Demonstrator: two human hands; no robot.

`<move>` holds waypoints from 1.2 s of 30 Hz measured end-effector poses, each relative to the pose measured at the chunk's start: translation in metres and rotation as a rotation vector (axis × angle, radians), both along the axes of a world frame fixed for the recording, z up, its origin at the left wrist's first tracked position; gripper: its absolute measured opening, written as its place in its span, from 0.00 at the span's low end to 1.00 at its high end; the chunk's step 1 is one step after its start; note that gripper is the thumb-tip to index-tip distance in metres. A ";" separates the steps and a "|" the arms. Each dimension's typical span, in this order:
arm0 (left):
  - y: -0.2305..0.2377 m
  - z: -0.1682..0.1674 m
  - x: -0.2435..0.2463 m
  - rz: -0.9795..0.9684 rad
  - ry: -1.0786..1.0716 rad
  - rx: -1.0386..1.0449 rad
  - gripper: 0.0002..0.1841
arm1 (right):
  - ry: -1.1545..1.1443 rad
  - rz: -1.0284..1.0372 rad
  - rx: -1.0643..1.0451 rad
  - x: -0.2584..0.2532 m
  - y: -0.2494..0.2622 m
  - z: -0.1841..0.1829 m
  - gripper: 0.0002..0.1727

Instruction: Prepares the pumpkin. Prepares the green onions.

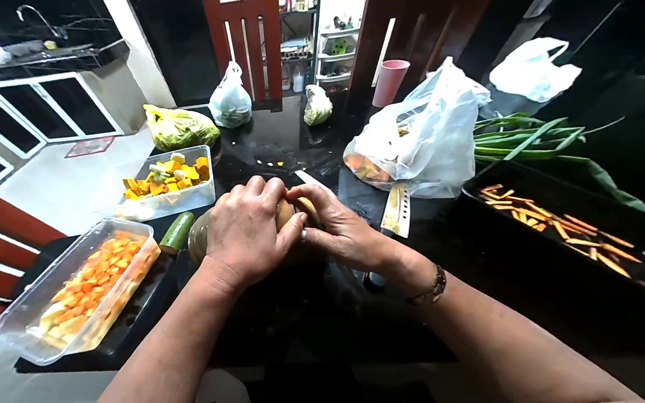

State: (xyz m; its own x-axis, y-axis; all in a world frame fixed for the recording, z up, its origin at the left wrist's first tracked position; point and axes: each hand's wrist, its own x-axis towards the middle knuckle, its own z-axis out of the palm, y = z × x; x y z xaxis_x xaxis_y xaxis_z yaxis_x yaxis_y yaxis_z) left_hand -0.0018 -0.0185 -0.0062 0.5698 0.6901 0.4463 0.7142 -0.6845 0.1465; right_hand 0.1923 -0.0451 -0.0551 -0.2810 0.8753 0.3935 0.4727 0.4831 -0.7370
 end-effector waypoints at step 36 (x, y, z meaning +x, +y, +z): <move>-0.007 -0.014 -0.011 -0.043 -0.125 0.136 0.25 | -0.044 -0.427 -0.088 -0.023 -0.016 -0.007 0.51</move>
